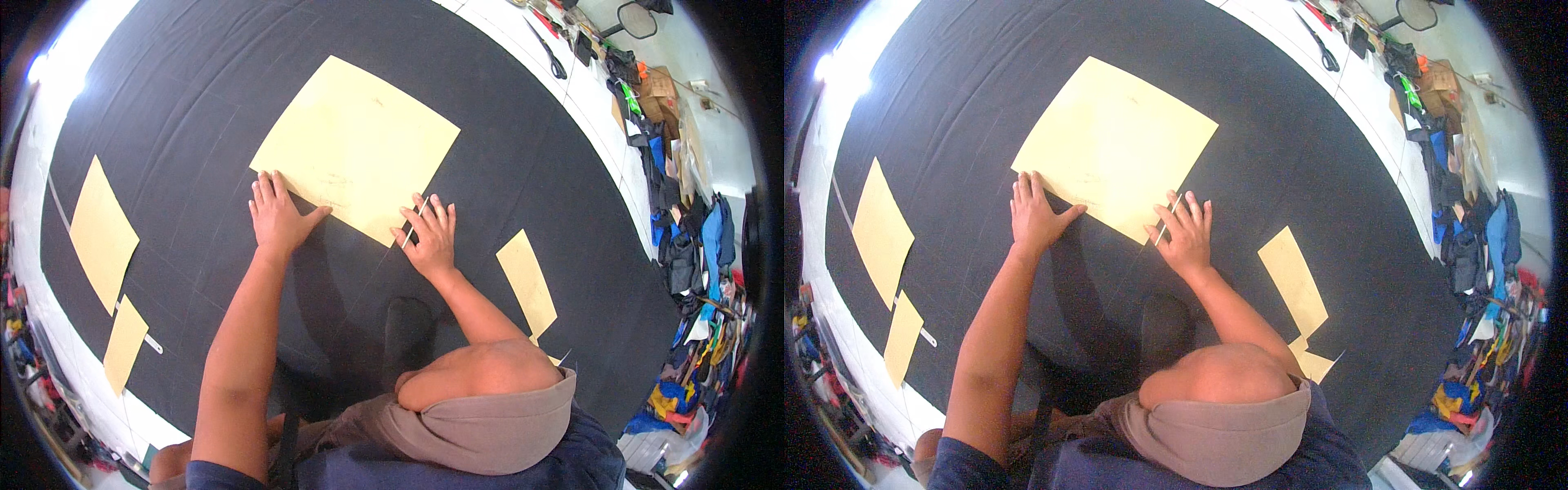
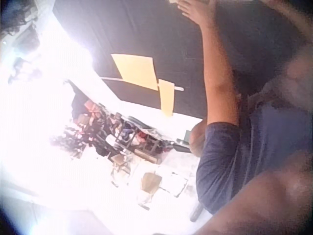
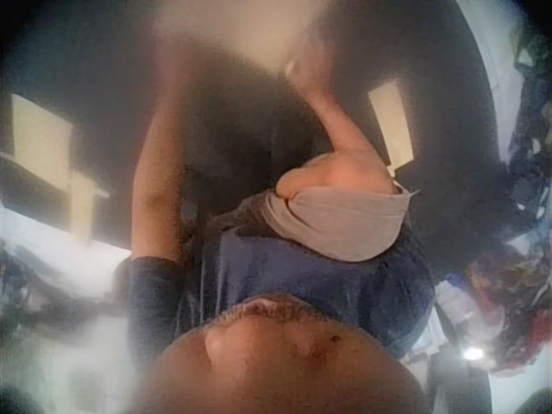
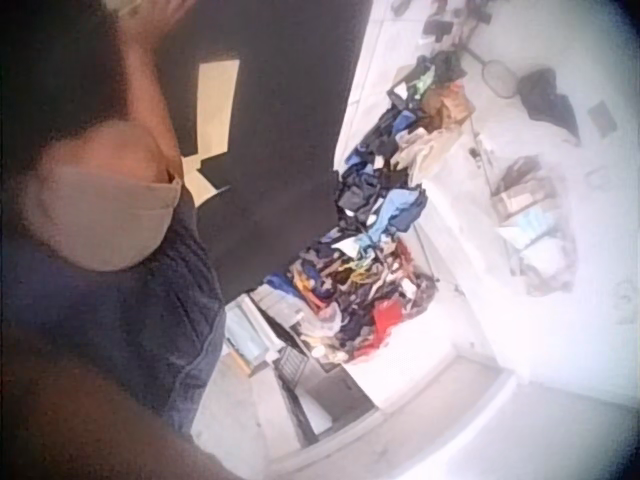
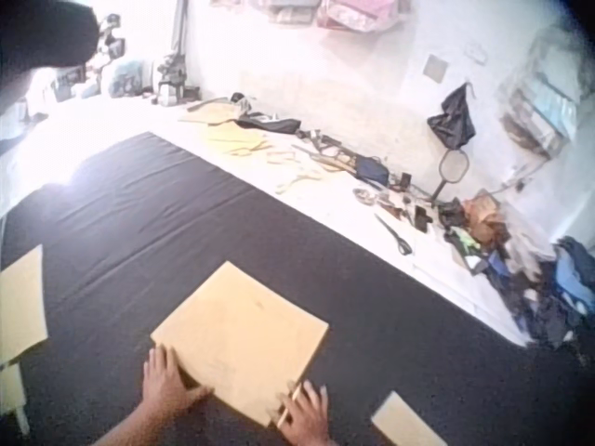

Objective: The person sits on the floor and uses a pencil to mark lines on a square piece of cardboard placed on a black mat. The person repeatedly repositions the cardboard and draws lines on it.

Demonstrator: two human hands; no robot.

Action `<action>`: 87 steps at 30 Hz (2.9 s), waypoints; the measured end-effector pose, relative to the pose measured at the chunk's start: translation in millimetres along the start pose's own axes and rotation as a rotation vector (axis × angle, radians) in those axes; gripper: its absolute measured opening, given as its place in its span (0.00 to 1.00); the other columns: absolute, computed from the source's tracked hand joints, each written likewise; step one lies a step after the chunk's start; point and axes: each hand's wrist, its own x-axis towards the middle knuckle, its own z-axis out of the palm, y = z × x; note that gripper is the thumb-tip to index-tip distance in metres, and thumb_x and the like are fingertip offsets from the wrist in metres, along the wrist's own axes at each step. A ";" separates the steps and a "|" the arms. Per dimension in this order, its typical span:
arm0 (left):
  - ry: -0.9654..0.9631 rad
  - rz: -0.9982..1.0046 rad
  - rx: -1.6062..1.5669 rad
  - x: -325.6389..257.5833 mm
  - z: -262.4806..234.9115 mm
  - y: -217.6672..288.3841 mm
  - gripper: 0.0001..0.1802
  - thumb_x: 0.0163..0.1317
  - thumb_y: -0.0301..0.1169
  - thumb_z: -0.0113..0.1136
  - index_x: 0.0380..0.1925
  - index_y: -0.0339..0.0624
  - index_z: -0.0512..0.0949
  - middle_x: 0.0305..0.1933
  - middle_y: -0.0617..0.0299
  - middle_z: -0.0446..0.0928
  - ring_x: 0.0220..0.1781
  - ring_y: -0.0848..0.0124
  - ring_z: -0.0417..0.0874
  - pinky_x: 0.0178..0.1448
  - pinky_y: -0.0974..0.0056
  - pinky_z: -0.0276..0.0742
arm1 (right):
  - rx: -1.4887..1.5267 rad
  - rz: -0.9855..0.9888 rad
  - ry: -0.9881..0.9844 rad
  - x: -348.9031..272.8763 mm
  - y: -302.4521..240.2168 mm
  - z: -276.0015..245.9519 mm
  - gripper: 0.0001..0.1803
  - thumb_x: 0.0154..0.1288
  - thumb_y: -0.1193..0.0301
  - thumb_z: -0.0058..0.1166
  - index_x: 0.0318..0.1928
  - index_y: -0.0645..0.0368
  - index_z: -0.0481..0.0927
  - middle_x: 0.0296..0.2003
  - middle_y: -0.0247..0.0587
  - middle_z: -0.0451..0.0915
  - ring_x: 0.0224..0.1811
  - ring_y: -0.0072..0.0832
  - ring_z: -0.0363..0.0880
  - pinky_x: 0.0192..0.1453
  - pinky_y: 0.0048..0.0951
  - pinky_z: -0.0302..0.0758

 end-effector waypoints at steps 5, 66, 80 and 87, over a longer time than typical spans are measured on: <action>-0.011 -0.020 0.002 -0.7 -0.4 -0.8 0.70 0.50 0.68 0.75 0.80 0.33 0.52 0.86 0.39 0.48 0.87 0.45 0.48 0.86 0.41 0.51 | 0.008 0.009 -0.024 1.6 -1.9 -4.9 0.25 0.73 0.46 0.59 0.59 0.48 0.85 0.72 0.43 0.74 0.78 0.54 0.62 0.82 0.67 0.46; -0.199 0.225 0.072 41.3 -13.3 19.8 0.70 0.43 0.52 0.85 0.81 0.39 0.53 0.82 0.26 0.48 0.84 0.34 0.52 0.83 0.47 0.62 | 0.021 0.002 -0.003 0.9 -0.3 -5.6 0.26 0.74 0.45 0.55 0.61 0.47 0.82 0.73 0.42 0.72 0.77 0.53 0.63 0.79 0.70 0.51; -0.206 0.212 0.093 36.3 -20.0 34.0 0.64 0.53 0.75 0.65 0.81 0.47 0.57 0.78 0.15 0.50 0.83 0.26 0.49 0.85 0.42 0.53 | 0.029 0.005 -0.011 -1.5 -2.9 -3.8 0.26 0.74 0.45 0.55 0.61 0.48 0.82 0.73 0.44 0.71 0.77 0.53 0.63 0.80 0.71 0.50; -0.206 0.209 0.154 33.0 -19.8 40.3 0.67 0.50 0.73 0.70 0.82 0.47 0.57 0.79 0.16 0.48 0.84 0.27 0.48 0.85 0.43 0.53 | 0.046 0.000 0.014 -2.6 -1.5 -4.0 0.25 0.73 0.46 0.59 0.61 0.48 0.82 0.71 0.46 0.73 0.78 0.53 0.62 0.80 0.70 0.49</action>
